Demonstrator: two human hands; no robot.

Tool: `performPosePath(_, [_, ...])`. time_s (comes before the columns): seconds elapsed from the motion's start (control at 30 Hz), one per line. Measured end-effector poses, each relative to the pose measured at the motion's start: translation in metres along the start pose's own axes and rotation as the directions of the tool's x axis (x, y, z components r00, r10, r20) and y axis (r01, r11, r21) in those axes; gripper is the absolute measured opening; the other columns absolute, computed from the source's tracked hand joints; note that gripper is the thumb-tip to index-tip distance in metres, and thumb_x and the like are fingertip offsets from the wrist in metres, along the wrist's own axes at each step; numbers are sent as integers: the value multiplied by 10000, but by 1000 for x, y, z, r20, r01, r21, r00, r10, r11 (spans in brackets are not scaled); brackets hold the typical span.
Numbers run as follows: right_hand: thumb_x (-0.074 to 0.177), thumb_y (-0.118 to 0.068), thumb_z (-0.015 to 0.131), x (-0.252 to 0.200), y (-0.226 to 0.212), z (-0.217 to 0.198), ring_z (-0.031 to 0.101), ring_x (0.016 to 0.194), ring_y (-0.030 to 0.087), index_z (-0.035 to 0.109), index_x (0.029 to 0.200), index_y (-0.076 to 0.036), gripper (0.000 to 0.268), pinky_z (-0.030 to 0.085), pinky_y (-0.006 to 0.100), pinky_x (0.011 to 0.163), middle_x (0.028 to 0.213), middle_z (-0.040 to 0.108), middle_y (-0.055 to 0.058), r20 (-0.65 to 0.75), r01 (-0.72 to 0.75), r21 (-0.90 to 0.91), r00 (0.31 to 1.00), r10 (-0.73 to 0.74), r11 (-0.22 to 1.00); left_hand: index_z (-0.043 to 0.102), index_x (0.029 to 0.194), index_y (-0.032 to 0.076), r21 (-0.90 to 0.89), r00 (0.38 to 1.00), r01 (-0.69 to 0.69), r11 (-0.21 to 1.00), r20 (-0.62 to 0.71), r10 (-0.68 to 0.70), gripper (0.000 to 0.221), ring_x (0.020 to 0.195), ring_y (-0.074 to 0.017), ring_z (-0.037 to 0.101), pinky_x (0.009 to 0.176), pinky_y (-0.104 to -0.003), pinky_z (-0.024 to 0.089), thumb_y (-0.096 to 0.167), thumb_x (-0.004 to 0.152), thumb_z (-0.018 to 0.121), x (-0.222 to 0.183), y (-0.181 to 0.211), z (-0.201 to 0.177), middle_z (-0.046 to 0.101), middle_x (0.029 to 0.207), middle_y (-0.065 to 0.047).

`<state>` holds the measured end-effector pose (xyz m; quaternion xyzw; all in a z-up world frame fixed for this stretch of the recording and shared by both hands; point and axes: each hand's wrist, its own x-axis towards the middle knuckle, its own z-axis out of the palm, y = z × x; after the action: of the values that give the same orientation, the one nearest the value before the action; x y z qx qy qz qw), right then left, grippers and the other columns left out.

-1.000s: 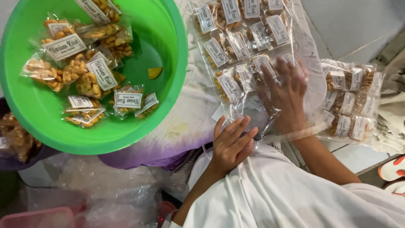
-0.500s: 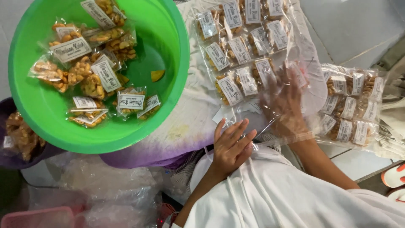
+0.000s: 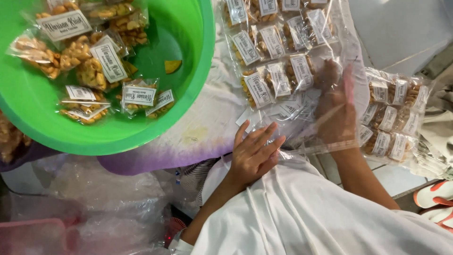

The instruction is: Manually transferring small individually wrapped snack bags from a bowl into a larger plastic bag for bulk packaging.

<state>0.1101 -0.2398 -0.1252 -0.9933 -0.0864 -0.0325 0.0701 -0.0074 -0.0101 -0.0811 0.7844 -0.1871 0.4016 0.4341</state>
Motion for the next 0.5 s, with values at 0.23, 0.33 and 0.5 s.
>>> performPosePath(0.23, [1138,-290,586,-7,-58,-56,747,996,480,452,1598,-142,502,630,560,641,1282,626,370,-351,-154,-157,932,91,975,771,1189,195,14,999,-34,999,22,34,262,1021,-241,766,1121,-545,432,195,980,613,6,-2,1,731,1301,-79])
performPosePath(0.33, [1003,-126,558,-16,-59,-72,567,1255,557,662,1274,128,386,431,648,1043,1304,612,386,-289,250,-155,914,-286,956,776,1191,195,4,999,-44,999,30,44,261,1012,-238,765,1113,-551,436,199,977,627,4,0,-1,733,1293,-82])
performPosePath(0.5, [1092,-503,196,-19,-52,-65,270,1455,598,210,1625,-21,718,264,736,1147,1648,177,316,71,-58,112,996,51,992,777,1187,175,-14,998,-22,1000,55,23,252,1014,-253,761,1108,-542,439,193,977,638,5,1,-1,738,1283,-91])
